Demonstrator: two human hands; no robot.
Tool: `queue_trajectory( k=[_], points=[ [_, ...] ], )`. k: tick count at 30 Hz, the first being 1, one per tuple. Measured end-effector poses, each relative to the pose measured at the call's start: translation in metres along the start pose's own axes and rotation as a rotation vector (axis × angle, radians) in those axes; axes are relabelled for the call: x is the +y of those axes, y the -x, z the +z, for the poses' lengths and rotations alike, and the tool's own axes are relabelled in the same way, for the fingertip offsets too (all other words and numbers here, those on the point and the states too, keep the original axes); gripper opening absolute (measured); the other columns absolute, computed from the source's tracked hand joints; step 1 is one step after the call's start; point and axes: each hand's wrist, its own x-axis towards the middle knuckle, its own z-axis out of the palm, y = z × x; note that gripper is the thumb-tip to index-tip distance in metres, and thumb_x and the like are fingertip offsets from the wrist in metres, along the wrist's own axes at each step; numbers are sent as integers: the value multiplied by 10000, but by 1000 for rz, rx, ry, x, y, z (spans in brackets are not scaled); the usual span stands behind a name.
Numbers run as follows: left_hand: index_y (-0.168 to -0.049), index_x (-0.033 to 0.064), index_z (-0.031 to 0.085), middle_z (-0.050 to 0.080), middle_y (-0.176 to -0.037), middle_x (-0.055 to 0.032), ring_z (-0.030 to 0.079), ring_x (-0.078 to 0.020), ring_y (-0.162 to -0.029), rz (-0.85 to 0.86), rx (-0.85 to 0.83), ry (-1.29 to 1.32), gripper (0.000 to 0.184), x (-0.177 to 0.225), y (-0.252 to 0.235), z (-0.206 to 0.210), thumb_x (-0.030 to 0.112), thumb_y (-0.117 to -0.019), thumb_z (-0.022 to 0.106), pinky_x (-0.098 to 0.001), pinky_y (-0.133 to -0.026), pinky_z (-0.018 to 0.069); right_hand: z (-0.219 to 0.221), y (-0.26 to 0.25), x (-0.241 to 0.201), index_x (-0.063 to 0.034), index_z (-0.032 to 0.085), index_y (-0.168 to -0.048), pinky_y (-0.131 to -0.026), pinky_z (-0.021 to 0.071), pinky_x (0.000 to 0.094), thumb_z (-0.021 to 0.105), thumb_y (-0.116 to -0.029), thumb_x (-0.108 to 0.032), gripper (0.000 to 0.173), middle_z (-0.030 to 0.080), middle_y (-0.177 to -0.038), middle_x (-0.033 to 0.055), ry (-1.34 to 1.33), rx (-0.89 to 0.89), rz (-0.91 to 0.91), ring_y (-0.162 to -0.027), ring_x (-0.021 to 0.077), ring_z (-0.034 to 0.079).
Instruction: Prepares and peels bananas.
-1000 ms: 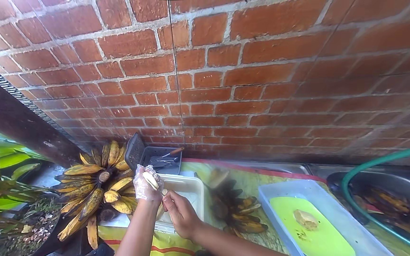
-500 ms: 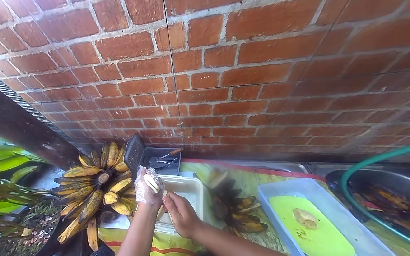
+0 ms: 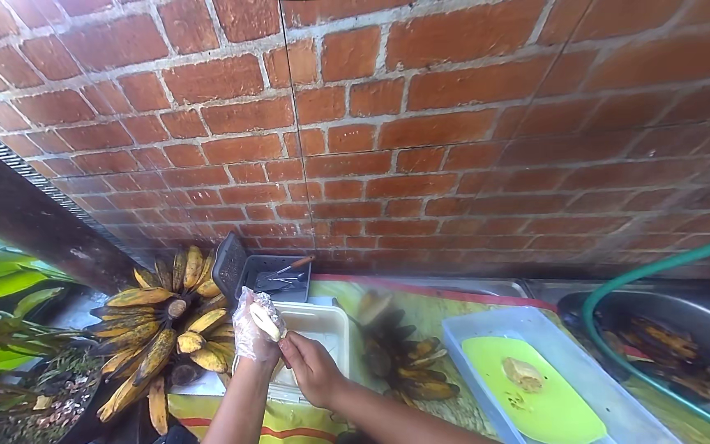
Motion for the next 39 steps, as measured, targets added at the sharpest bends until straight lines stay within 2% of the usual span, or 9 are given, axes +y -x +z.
queue_trajectory(
  k=[17,23,24,26,27,29,33,35,39],
  points=[
    [-832,184,518,511,-587,52,522,-49,-454,83,-15,19,474,-7,6,3,438,-1126,246,-190,-426,471,6,-6,10,-95,636,-1021,-755,536,462,286,-1100,-431,491,617,-801,59,64,-34,109,-783,207,642],
    [-799,155,590,538,-586,14,554,-112,-508,1,-194,67,738,-6,4,-8,677,-1038,128,-272,-491,504,0,-11,3,-87,658,-1104,-879,545,513,275,-1111,-414,503,693,-959,106,142,-68,197,-968,245,688],
    [-937,134,629,604,-692,-13,610,-134,-607,-48,-220,89,774,-5,2,-12,713,-1018,123,-303,-575,550,-2,-13,2,-87,651,-1064,-842,540,519,274,-1110,-468,538,674,-916,106,170,-58,223,-925,252,680],
    [-1408,92,561,703,-1191,-122,705,-226,-1054,-178,-338,205,907,-3,-5,-31,770,-981,137,-401,-910,591,-9,-15,0,-99,665,-1038,-811,552,537,306,-1083,-563,588,683,-892,100,261,-40,271,-897,260,689],
    [-1550,95,421,579,-1449,-156,597,-268,-1303,-237,-444,285,972,-5,-10,-42,803,-953,128,-441,-1074,503,-14,-17,0,-99,665,-1021,-787,552,541,330,-1069,-587,594,677,-875,98,324,-29,279,-873,265,686],
    [-1605,66,305,380,-1618,-186,386,-314,-1493,-291,-522,380,1068,-9,-13,-53,851,-909,104,-483,-1209,351,-24,-19,0,-100,669,-1013,-781,552,517,369,-1051,-614,596,680,-916,90,463,-7,249,-888,258,682],
    [-1573,-15,322,366,-1609,-244,346,-367,-1509,-323,-510,433,1132,-19,-11,-63,856,-899,61,-505,-1236,305,-35,-18,0,-125,662,-1031,-749,561,467,392,-1045,-620,565,669,-967,58,666,21,214,-883,228,682],
    [-1561,2,356,415,-1583,-234,406,-357,-1477,-377,-462,361,1067,-18,-16,-73,827,-928,119,-500,-1202,367,-39,-14,2,-114,672,-1055,-749,573,475,417,-1051,-591,541,689,-1017,69,719,39,222,-897,243,699],
    [-1447,32,504,678,-1277,-190,680,-296,-1146,-328,-118,-491,762,-23,-43,-98,588,-1084,131,-466,-968,563,-65,1,23,-118,679,-1078,-816,574,507,457,-1032,-613,545,697,-1035,77,627,75,333,-947,254,697]
  ],
)
